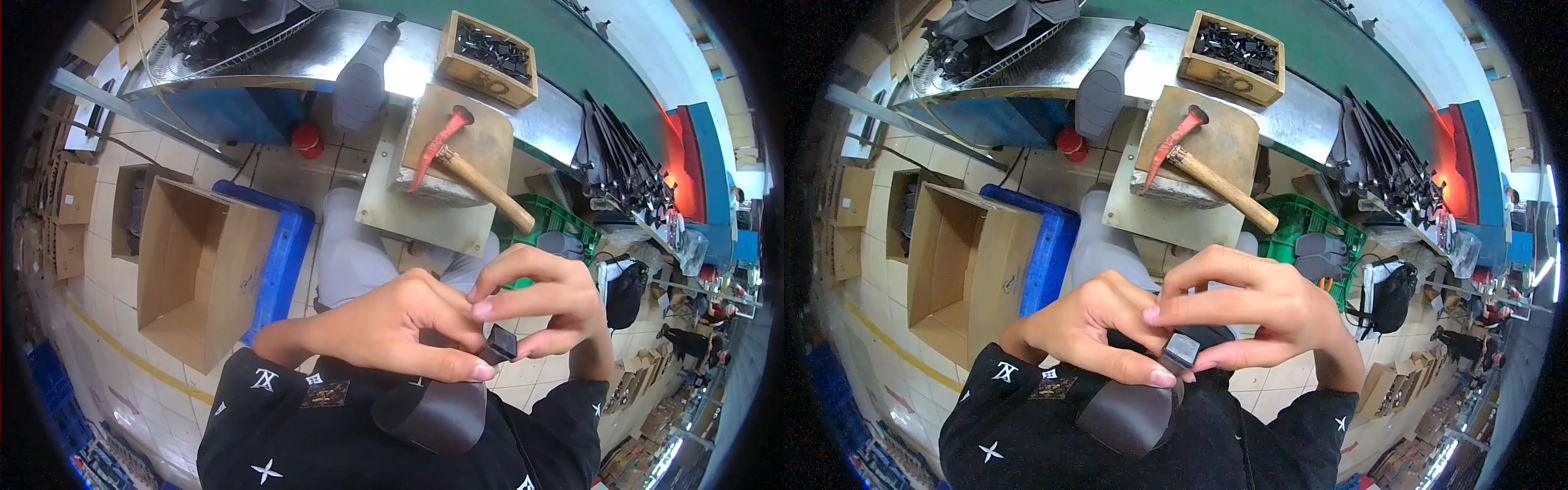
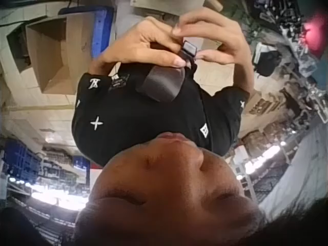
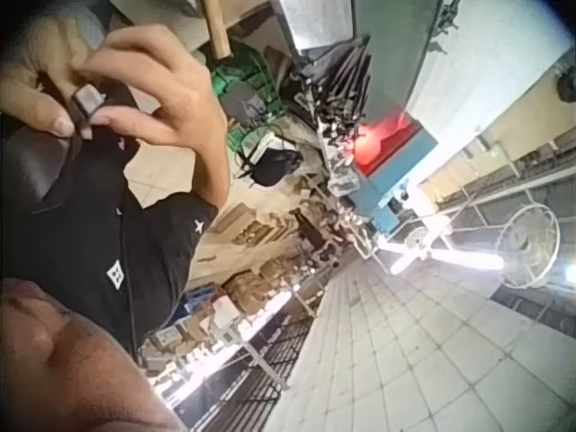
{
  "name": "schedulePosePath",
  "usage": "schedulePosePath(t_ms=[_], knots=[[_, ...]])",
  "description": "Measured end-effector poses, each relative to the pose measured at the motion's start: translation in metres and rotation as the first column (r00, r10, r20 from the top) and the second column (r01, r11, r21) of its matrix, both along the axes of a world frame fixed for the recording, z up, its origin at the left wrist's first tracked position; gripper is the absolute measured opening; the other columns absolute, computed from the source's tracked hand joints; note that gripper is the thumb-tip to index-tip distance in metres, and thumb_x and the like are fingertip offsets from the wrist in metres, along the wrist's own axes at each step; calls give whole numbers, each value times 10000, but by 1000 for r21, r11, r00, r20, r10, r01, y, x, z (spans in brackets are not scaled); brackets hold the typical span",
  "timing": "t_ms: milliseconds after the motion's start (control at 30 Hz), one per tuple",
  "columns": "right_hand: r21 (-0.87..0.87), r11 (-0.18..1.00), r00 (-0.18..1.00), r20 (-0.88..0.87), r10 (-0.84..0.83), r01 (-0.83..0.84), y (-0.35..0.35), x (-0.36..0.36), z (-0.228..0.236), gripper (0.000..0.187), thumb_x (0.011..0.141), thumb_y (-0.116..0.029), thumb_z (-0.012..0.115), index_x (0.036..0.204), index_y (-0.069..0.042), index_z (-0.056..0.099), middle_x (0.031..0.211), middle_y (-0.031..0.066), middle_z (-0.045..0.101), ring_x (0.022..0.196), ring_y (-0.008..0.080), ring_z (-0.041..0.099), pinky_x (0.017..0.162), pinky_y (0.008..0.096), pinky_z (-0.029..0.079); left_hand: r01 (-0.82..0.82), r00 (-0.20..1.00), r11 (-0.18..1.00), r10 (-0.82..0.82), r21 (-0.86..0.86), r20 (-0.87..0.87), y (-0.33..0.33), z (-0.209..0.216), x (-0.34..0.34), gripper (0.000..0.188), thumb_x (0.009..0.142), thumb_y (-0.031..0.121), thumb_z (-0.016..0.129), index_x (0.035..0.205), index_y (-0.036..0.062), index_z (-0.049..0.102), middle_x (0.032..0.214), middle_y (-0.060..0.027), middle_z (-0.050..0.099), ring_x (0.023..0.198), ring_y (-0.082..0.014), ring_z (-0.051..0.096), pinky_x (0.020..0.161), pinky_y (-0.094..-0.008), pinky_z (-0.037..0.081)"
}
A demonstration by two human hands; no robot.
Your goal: Manufacturing shoes by hammering and attaching components to shoe soles at a factory workstation.
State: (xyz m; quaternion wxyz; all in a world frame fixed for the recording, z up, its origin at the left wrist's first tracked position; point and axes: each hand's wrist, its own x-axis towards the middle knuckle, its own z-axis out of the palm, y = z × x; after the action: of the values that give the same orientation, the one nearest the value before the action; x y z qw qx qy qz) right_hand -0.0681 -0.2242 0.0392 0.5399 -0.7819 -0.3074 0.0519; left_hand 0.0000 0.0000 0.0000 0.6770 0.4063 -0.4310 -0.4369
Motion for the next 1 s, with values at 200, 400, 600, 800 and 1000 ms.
schedulePosePath(t_ms=[200, 400, 600, 800, 1000], knots=[[76, 997, 993, 115, 20, -29, -10, -7, -8, 368, 886, -321, 715, 997, 30, 720, 1005, 168, 652, 872, 291, 664, 756, 365, 517, -28, 999, 998, 26, 63, 27, -9, 7, -10, 192, 865, 162, 732, 880, -30, 726, 773, -105, 671, 690, -159, 605, 629, -303, 439], [121, 975, 972, 164, 166, -186, -13, -18, -1, 287, 862, -197, 721, 932, 74, 657, 848, 131, 616, 720, 278, 604, 604, 348, 494, 333, 943, 942, -332, 51, -22, -28, 8, -9, 159, 847, 115, 749, 912, -30, 741, 859, -150, 710, 793, -239, 687, 666, -333, 487], [-6, 927, 887, 286, 362, -376, -17, -30, 16, 320, 904, -191, 685, 825, 110, 611, 701, 88, 516, 547, 218, 544, 424, 280, 418, 513, 858, 858, -513, -22, 29, -47, 9, -22, 153, 863, 110, 734, 928, -28, 733, 854, -157, 700, 780, -259, 682, 662, -335, 493], [-196, 932, 907, 236, 348, -306, -38, -20, 31, 217, 884, -148, 682, 993, 36, 648, 835, 112, 577, 692, 251, 594, 571, 345, 482, 373, 917, 928, -371, 14, 144, -40, 18, -17, 140, 873, 101, 723, 926, -28, 728, 815, -145, 684, 760, -254, 670, 657, -337, 484], [-592, 433, 698, 342, -628, 680, -157, 44, -67, 310, 977, -287, 557, 1088, -2, 606, 1051, 201, 644, 962, 365, 632, 824, 443, 500, -241, 959, 925, 181, 294, 216, -17, 0, -1, 217, 923, 191, 632, 976, 0, 720, 887, -65, 623, 846, -152, 595, 755, -287, 452]])
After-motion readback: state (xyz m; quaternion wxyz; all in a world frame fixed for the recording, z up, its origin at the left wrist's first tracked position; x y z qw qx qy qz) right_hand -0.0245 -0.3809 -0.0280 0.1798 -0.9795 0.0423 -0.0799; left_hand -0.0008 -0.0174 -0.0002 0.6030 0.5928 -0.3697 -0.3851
